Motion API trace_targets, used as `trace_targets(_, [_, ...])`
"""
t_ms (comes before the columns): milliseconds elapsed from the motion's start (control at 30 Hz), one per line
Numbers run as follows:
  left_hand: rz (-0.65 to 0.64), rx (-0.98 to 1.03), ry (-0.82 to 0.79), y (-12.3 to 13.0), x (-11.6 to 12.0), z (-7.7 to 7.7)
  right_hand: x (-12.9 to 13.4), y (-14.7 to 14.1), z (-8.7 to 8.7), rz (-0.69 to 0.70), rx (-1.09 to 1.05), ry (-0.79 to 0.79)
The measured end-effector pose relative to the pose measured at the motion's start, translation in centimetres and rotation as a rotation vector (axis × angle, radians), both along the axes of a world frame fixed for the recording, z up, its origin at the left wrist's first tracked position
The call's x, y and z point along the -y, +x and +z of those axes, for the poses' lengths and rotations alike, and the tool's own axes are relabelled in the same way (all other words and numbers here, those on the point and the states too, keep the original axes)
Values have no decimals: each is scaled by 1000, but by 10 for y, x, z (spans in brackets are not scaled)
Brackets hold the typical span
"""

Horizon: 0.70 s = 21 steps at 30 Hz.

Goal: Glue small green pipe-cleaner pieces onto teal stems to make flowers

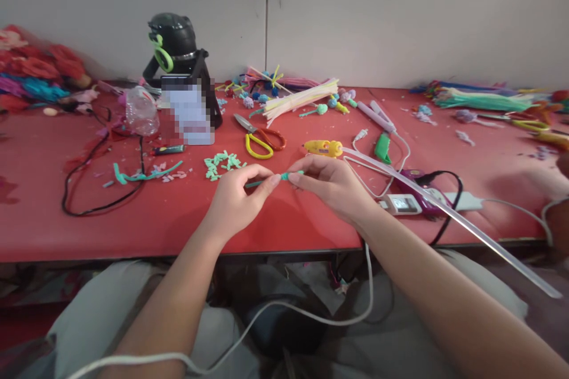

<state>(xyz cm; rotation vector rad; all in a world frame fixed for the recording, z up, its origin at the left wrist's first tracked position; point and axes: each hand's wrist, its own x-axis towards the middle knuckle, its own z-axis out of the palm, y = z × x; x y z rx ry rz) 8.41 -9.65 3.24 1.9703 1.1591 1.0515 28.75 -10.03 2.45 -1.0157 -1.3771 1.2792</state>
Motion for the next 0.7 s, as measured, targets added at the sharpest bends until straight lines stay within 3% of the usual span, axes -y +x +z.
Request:
trace_targets(167, [8,12,36,0,-2,-2,-1,-2,-4,38,-72,-142])
trace_targets(700, [72,111,-114,2,0,3,0,-3,0,-22,-45,16])
